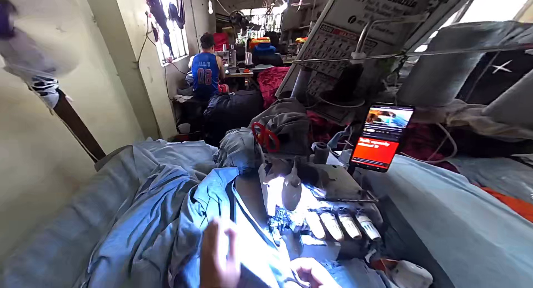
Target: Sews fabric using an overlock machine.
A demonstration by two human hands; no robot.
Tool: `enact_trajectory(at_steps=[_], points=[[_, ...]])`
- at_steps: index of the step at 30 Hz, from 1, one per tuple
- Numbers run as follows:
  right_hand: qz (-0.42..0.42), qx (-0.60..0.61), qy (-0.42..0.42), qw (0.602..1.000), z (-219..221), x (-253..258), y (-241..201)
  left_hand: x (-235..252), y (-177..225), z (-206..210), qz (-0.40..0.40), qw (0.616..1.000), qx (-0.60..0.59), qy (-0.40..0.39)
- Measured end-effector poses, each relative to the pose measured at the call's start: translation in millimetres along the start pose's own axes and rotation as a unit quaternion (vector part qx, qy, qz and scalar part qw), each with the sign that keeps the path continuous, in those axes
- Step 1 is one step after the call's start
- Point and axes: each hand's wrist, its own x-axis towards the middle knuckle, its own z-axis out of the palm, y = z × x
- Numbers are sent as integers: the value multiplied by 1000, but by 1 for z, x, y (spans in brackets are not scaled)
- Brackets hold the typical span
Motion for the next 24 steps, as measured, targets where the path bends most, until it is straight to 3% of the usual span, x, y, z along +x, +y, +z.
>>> enact_trajectory(at_steps=[2,4,7,10,12,14,16,18,20,21,24], points=[[-18,37,14,999,10,5,-2,-45,22,-2,33,994,-94,-39],[-14,66,31,997,24,8,-7,-72,40,2,14,985,-150,-88],[-8,44,55,998,35,14,-8,-70,47,6,-36,964,-244,-99],[-12,12,11,1000,23,12,-9,-42,52,-10,-102,953,-278,-63],[-17,-15,-21,1000,16,9,-7,-15,50,-22,-60,977,-196,-67],[-40,-68,-23,997,14,2,-1,5,42,-18,41,995,-14,-85],[-67,-137,-22,988,15,-5,7,19,32,-5,116,978,115,-127],[-84,-218,-23,972,15,-7,15,30,31,10,93,954,169,-230],[-65,-284,-23,956,14,-8,19,47,39,21,6,904,207,-375],[-50,-298,-12,953,13,-7,21,55,42,26,-40,886,210,-411],[-14,-303,23,952,14,-5,20,64,38,37,-73,894,210,-388]])
